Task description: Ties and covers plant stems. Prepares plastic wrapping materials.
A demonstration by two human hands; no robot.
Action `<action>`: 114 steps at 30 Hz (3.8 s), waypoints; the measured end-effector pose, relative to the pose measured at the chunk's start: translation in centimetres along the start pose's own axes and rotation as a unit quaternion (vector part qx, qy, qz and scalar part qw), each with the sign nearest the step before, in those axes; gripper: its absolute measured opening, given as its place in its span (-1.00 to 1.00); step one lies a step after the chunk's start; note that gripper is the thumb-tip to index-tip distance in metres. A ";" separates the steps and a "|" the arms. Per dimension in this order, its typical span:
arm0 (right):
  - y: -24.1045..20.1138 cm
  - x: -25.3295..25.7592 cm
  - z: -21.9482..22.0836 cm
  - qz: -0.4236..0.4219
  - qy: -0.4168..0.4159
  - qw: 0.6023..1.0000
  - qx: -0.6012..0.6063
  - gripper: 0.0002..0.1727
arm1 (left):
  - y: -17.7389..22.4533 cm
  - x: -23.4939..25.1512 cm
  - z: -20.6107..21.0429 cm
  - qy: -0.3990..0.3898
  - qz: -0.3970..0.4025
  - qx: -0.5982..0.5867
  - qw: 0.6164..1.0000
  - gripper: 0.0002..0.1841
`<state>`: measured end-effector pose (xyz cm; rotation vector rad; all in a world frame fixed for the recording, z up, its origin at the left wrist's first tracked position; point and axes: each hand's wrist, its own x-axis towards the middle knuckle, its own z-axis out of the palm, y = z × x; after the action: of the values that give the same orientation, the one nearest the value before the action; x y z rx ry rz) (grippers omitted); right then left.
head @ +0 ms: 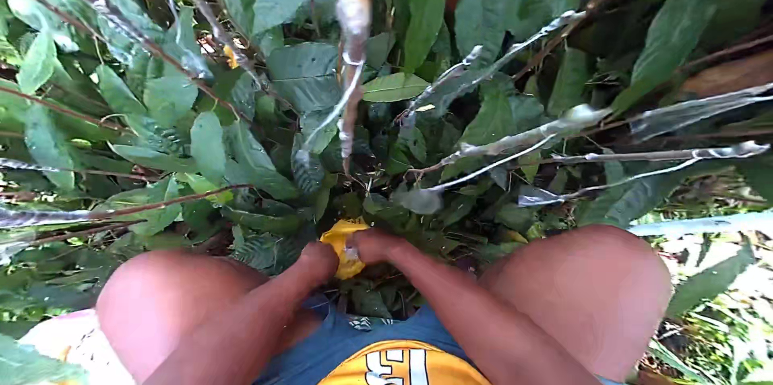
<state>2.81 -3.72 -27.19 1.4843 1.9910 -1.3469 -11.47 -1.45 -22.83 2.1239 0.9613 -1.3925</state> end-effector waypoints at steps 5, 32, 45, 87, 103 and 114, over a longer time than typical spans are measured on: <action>0.1 -1.2 5.8 -0.004 -0.025 0.979 0.204 -0.50 | -3.8 -0.1 -1.7 0.083 -0.024 -0.152 0.985 -0.50; 0.3 3.5 3.4 -0.049 0.018 0.998 -0.027 -0.48 | -3.9 0.5 -0.6 0.142 0.023 -0.098 0.985 -0.33; 0.7 2.2 3.7 0.022 -0.124 0.992 -0.005 -0.53 | -2.8 1.1 -0.3 0.112 0.040 -0.084 0.989 -0.41; -1.3 6.1 3.6 0.117 0.149 0.982 0.010 -0.56 | -3.6 1.4 -0.6 0.085 0.015 -0.058 0.995 -0.34; 2.3 -1.8 -2.5 -0.059 0.123 0.782 0.608 -0.82 | -7.1 -0.3 -3.9 0.195 0.193 -0.308 0.911 -0.32; -1.1 0.9 0.8 0.033 0.202 0.970 0.129 -0.59 | -5.7 1.8 -1.4 0.195 0.099 -0.292 0.931 -0.58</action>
<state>1.26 -3.84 -27.73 2.0691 2.0275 -1.4048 -14.39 3.92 -23.81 1.9761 1.0961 -0.4954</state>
